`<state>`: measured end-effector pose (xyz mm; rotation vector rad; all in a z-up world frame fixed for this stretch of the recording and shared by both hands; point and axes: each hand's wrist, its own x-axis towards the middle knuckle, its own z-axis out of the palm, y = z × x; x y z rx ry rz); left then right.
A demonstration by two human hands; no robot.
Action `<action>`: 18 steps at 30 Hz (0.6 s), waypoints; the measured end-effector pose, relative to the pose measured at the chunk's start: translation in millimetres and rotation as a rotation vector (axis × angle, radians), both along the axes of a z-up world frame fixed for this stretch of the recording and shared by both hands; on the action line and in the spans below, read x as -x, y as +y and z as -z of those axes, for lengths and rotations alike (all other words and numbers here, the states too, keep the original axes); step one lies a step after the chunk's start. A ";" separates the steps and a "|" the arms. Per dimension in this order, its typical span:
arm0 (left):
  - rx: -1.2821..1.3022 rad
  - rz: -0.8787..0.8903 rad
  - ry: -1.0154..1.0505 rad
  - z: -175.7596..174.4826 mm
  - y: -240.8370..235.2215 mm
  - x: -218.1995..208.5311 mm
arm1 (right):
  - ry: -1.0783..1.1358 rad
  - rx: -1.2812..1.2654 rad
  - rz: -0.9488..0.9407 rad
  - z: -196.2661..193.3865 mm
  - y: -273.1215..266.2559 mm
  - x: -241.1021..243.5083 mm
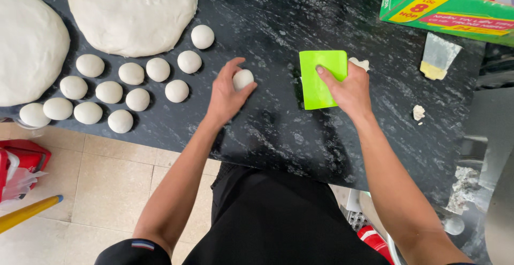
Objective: The person weighs a large mass of dough on a scale, then uses a green plastic scraper to cut the dough into smaller pieces. They roll these pieces into uniform balls by hand and arrange them in rows on the countertop.
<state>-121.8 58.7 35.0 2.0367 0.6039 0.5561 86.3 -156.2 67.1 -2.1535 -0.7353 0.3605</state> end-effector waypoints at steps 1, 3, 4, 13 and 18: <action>-0.036 0.015 0.012 -4.6 14.7 -2.3 | 0.006 -0.001 0.003 -0.1 0.4 1.2; -0.116 0.035 0.058 -12.8 41.0 -7.9 | 0.020 -0.002 0.003 -1.3 1.5 3.2; -0.161 0.040 0.091 -16.6 52.6 -10.8 | 0.028 -0.001 0.000 -2.4 2.1 3.9; -0.280 -0.186 0.053 5.9 140.0 -15.9 | 0.052 -0.025 0.021 -8.6 -4.4 7.9; -0.476 -0.026 0.250 46.7 152.0 -32.6 | 0.084 0.003 0.048 -6.2 -0.9 9.5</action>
